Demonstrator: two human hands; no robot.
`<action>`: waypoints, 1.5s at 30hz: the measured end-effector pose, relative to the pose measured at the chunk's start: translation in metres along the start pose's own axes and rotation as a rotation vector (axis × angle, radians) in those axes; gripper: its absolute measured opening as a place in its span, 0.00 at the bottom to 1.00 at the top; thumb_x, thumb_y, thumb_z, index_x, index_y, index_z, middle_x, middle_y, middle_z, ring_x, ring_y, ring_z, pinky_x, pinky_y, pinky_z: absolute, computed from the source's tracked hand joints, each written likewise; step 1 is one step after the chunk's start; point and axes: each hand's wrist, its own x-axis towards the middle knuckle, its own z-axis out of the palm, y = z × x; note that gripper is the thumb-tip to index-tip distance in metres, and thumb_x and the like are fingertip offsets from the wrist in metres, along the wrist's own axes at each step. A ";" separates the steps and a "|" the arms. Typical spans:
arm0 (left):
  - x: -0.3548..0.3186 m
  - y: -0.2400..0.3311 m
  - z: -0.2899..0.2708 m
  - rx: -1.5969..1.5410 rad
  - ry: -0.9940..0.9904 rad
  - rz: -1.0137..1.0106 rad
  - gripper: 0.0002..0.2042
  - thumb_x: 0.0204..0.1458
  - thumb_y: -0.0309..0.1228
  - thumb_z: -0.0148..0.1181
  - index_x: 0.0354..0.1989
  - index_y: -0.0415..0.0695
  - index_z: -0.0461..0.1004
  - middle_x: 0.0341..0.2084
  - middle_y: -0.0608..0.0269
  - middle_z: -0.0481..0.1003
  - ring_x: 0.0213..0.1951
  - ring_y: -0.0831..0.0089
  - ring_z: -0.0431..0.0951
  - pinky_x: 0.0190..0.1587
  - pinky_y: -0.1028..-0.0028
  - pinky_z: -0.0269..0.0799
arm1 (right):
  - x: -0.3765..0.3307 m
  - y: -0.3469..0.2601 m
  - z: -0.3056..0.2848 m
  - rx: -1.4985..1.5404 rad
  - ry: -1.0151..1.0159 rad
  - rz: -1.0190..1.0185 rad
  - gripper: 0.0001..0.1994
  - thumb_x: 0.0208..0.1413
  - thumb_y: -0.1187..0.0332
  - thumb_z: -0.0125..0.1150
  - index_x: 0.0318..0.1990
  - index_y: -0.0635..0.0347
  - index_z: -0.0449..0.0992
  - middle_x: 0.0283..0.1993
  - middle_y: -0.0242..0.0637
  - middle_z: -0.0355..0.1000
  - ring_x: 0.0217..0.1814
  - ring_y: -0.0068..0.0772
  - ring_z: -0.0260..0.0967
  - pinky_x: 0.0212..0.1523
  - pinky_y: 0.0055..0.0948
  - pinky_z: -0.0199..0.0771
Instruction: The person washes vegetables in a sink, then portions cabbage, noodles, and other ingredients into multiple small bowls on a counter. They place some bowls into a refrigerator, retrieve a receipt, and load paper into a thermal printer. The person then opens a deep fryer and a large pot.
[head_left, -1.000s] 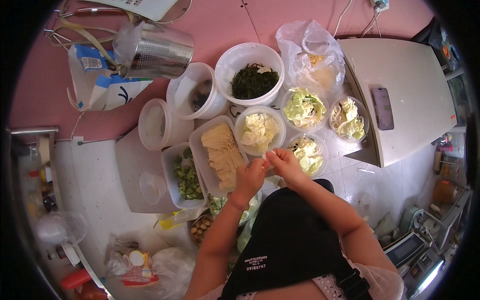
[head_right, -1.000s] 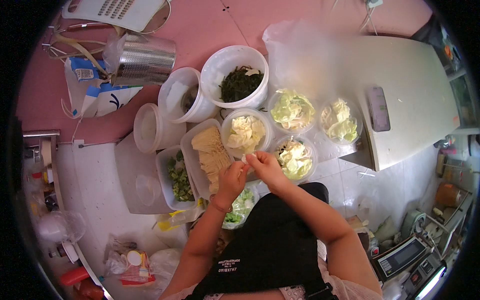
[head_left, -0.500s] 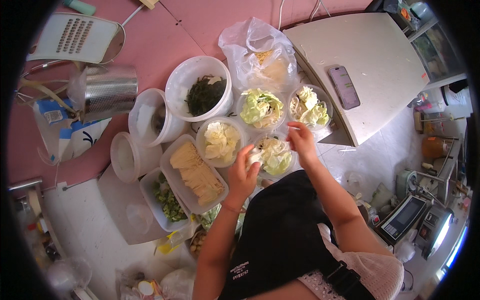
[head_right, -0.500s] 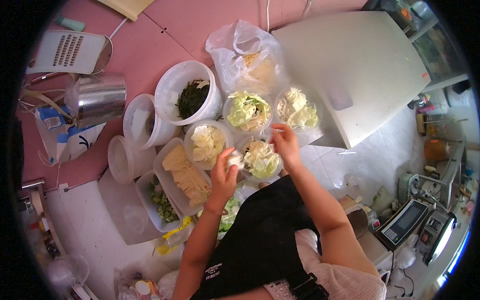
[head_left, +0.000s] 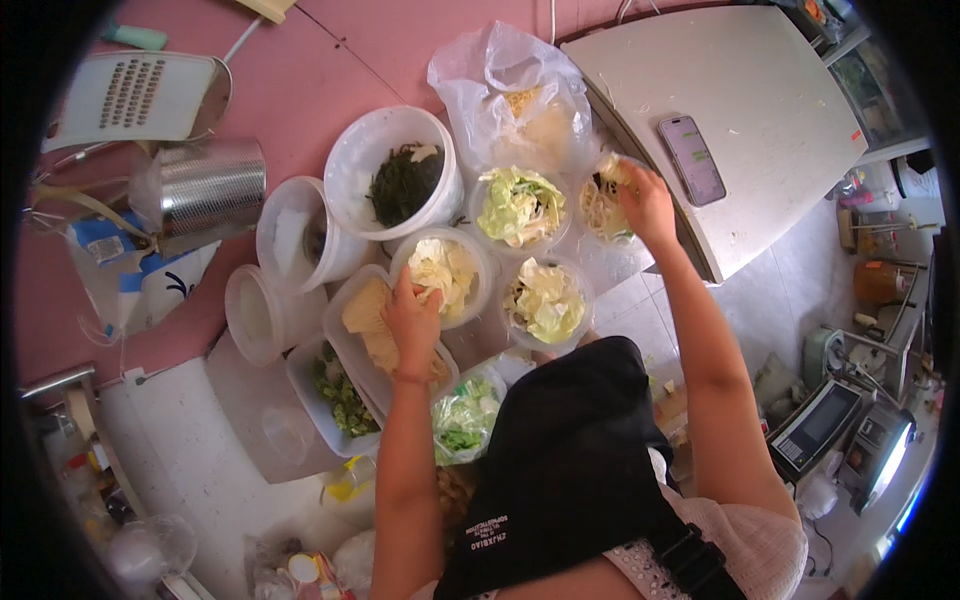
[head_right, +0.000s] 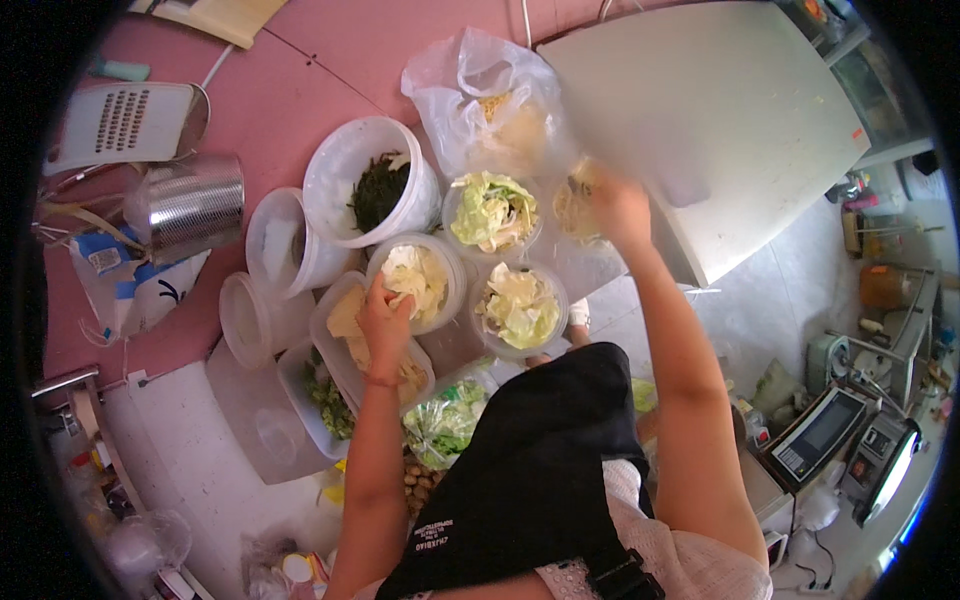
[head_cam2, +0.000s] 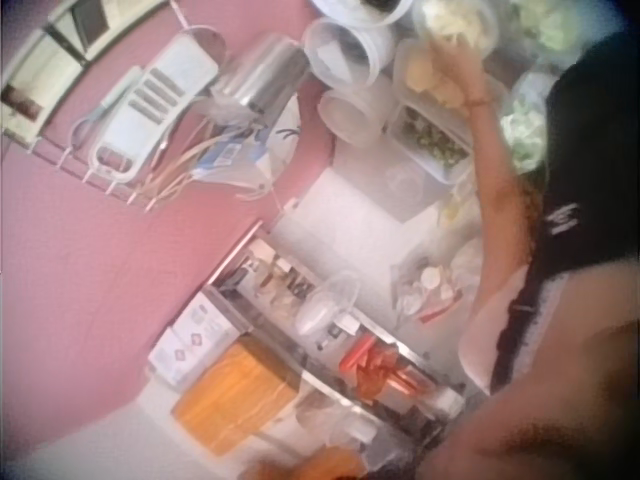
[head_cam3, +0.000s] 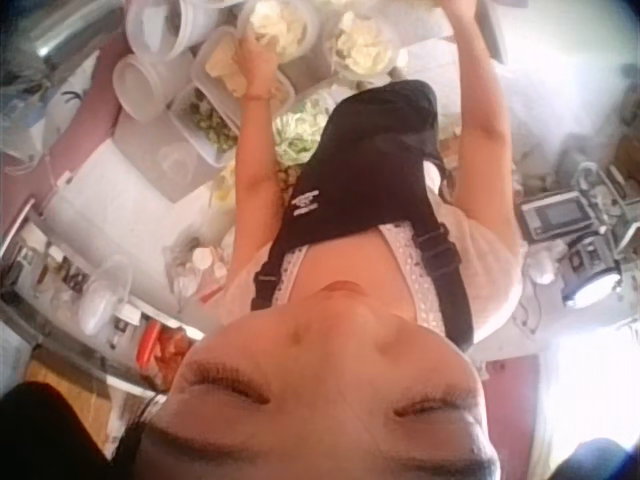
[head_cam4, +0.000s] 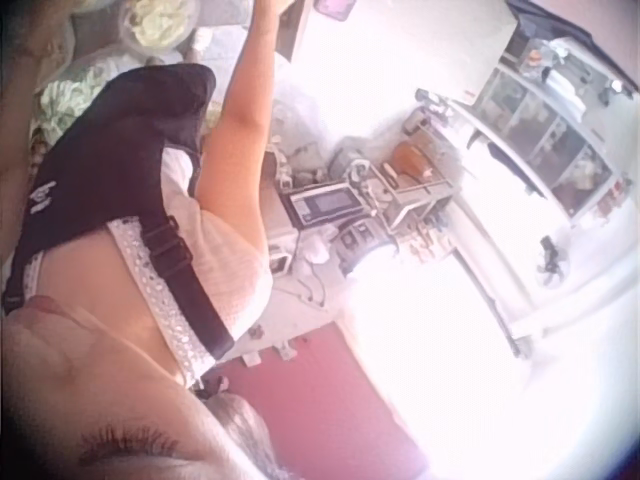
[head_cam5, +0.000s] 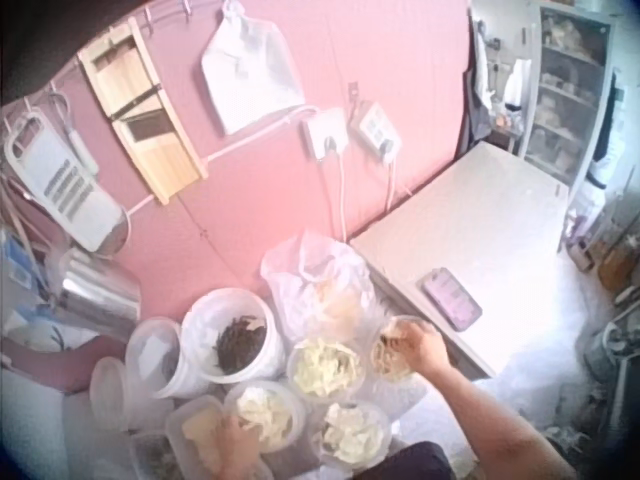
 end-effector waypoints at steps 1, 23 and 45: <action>0.003 -0.005 0.002 -0.083 -0.006 0.015 0.27 0.51 0.29 0.63 0.61 0.42 0.66 0.48 0.53 0.74 0.51 0.56 0.74 0.56 0.59 0.64 | 0.001 0.009 -0.001 0.067 0.030 -0.003 0.20 0.53 0.72 0.60 0.56 0.52 0.75 0.43 0.44 0.76 0.47 0.46 0.73 0.49 0.36 0.73; -0.039 0.015 -0.026 -1.133 -0.018 0.066 0.24 0.50 0.13 0.60 0.58 0.39 0.68 0.43 0.67 0.70 0.45 0.77 0.72 0.50 0.76 0.71 | -0.095 -0.195 0.011 1.290 -0.783 0.303 0.20 0.63 0.71 0.58 0.62 0.59 0.67 0.56 0.35 0.72 0.54 0.23 0.68 0.53 0.28 0.70; -0.029 0.014 -0.048 -1.109 -0.071 -0.169 0.21 0.52 0.22 0.66 0.55 0.39 0.71 0.45 0.64 0.74 0.44 0.78 0.75 0.45 0.78 0.72 | -0.102 -0.221 0.053 1.349 -0.999 0.456 0.21 0.68 0.61 0.51 0.64 0.60 0.66 0.54 0.31 0.71 0.54 0.22 0.66 0.55 0.27 0.68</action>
